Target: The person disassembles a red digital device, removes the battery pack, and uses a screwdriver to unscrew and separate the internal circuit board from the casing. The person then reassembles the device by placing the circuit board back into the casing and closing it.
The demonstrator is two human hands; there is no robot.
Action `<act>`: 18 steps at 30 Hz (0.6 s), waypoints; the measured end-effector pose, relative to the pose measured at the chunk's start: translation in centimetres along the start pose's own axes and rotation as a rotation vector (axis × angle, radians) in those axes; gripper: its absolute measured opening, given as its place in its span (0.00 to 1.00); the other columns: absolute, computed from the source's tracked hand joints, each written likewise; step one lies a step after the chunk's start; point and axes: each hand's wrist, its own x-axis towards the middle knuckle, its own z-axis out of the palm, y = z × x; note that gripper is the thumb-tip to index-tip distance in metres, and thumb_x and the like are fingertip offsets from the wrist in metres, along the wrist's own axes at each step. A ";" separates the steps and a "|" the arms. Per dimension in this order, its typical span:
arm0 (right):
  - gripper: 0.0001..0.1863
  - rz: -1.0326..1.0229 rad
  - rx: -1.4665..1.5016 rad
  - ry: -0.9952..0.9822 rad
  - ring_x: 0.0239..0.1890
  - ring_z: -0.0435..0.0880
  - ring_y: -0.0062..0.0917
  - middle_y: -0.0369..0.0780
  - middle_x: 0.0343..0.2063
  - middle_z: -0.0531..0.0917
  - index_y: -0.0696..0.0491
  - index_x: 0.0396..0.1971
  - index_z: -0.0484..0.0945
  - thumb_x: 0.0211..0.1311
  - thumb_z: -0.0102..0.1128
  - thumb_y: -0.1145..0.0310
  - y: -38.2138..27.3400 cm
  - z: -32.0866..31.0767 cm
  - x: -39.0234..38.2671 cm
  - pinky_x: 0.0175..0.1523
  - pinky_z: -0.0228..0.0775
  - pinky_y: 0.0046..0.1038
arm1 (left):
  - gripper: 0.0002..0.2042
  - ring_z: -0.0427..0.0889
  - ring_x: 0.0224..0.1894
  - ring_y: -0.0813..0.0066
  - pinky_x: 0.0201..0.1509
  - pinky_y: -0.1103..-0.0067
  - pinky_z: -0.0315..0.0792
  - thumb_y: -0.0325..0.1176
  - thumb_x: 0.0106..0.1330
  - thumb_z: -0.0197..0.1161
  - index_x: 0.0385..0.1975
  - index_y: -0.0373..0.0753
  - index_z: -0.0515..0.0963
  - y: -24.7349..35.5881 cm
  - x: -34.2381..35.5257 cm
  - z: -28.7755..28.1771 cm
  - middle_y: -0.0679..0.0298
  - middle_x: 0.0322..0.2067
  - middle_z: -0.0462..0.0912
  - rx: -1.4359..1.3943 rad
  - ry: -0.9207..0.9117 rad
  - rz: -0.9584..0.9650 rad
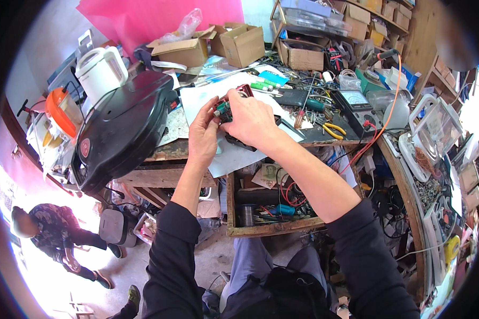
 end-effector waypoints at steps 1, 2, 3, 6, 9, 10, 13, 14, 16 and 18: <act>0.30 0.010 -0.003 0.004 0.43 0.89 0.49 0.50 0.37 0.88 0.51 0.56 0.74 0.54 0.76 0.59 0.1 0.4 0.0 0.47 0.79 0.49 | 0.25 0.79 0.55 0.79 0.58 0.80 0.77 0.15 0.77 0.48 0.72 0.42 0.71 -0.1 0.0 0.0 0.61 0.60 0.79 0.016 -0.004 -0.002; 0.30 0.020 -0.006 0.007 0.43 0.89 0.50 0.50 0.37 0.88 0.51 0.56 0.74 0.54 0.76 0.59 0.2 0.7 0.1 0.46 0.79 0.50 | 0.26 0.79 0.55 0.79 0.58 0.80 0.77 0.15 0.77 0.48 0.72 0.42 0.71 -0.2 0.1 0.0 0.61 0.60 0.79 0.003 -0.005 -0.003; 0.30 0.031 0.013 0.016 0.43 0.89 0.49 0.50 0.37 0.88 0.51 0.56 0.74 0.54 0.76 0.60 0.2 0.8 0.0 0.46 0.79 0.50 | 0.26 0.79 0.55 0.79 0.58 0.80 0.77 0.15 0.77 0.48 0.72 0.42 0.71 -0.2 0.0 0.1 0.61 0.60 0.79 -0.007 -0.003 -0.003; 0.30 0.044 0.048 0.038 0.43 0.89 0.49 0.50 0.37 0.89 0.50 0.56 0.74 0.54 0.75 0.60 0.3 0.9 0.0 0.46 0.79 0.49 | 0.26 0.79 0.55 0.79 0.59 0.79 0.77 0.16 0.77 0.48 0.72 0.42 0.71 -0.3 0.1 -0.1 0.61 0.60 0.80 -0.005 0.000 0.008; 0.29 0.026 0.042 0.049 0.43 0.89 0.48 0.49 0.37 0.89 0.50 0.55 0.76 0.54 0.75 0.60 0.4 0.9 0.0 0.47 0.79 0.49 | 0.25 0.80 0.54 0.79 0.59 0.78 0.79 0.17 0.78 0.48 0.73 0.44 0.70 -0.4 0.1 -0.1 0.62 0.59 0.80 0.008 -0.004 0.006; 0.29 0.023 0.042 0.049 0.43 0.89 0.48 0.49 0.37 0.89 0.49 0.55 0.76 0.54 0.76 0.60 0.6 1.0 0.1 0.47 0.79 0.49 | 0.25 0.80 0.54 0.78 0.59 0.78 0.79 0.17 0.78 0.48 0.73 0.44 0.70 -0.4 0.1 -0.1 0.62 0.59 0.80 0.007 -0.006 0.006; 0.29 0.019 0.044 0.055 0.43 0.89 0.48 0.48 0.38 0.90 0.48 0.55 0.77 0.54 0.76 0.60 0.9 1.1 0.1 0.47 0.79 0.49 | 0.25 0.80 0.55 0.78 0.59 0.78 0.78 0.16 0.77 0.49 0.71 0.41 0.71 -0.2 0.0 0.2 0.60 0.58 0.81 -0.006 -0.004 0.008; 0.29 0.019 0.045 0.058 0.42 0.89 0.48 0.48 0.38 0.90 0.48 0.55 0.77 0.53 0.77 0.60 1.0 1.1 0.1 0.47 0.79 0.49 | 0.24 0.79 0.55 0.77 0.59 0.79 0.77 0.15 0.76 0.49 0.70 0.39 0.72 0.0 0.0 0.3 0.60 0.57 0.81 -0.012 -0.002 0.009; 0.29 0.021 0.049 0.063 0.42 0.89 0.48 0.48 0.38 0.90 0.47 0.55 0.77 0.53 0.77 0.60 1.1 1.1 0.0 0.47 0.79 0.49 | 0.24 0.80 0.54 0.77 0.58 0.78 0.78 0.16 0.76 0.50 0.70 0.39 0.72 0.1 -0.1 0.3 0.60 0.57 0.81 -0.022 -0.006 0.005; 0.29 0.019 0.055 0.066 0.42 0.89 0.48 0.47 0.37 0.90 0.47 0.55 0.77 0.52 0.78 0.60 1.2 1.1 0.0 0.47 0.79 0.48 | 0.24 0.80 0.53 0.77 0.57 0.78 0.78 0.16 0.76 0.51 0.70 0.39 0.72 0.3 -0.1 0.4 0.60 0.56 0.81 -0.028 -0.007 -0.002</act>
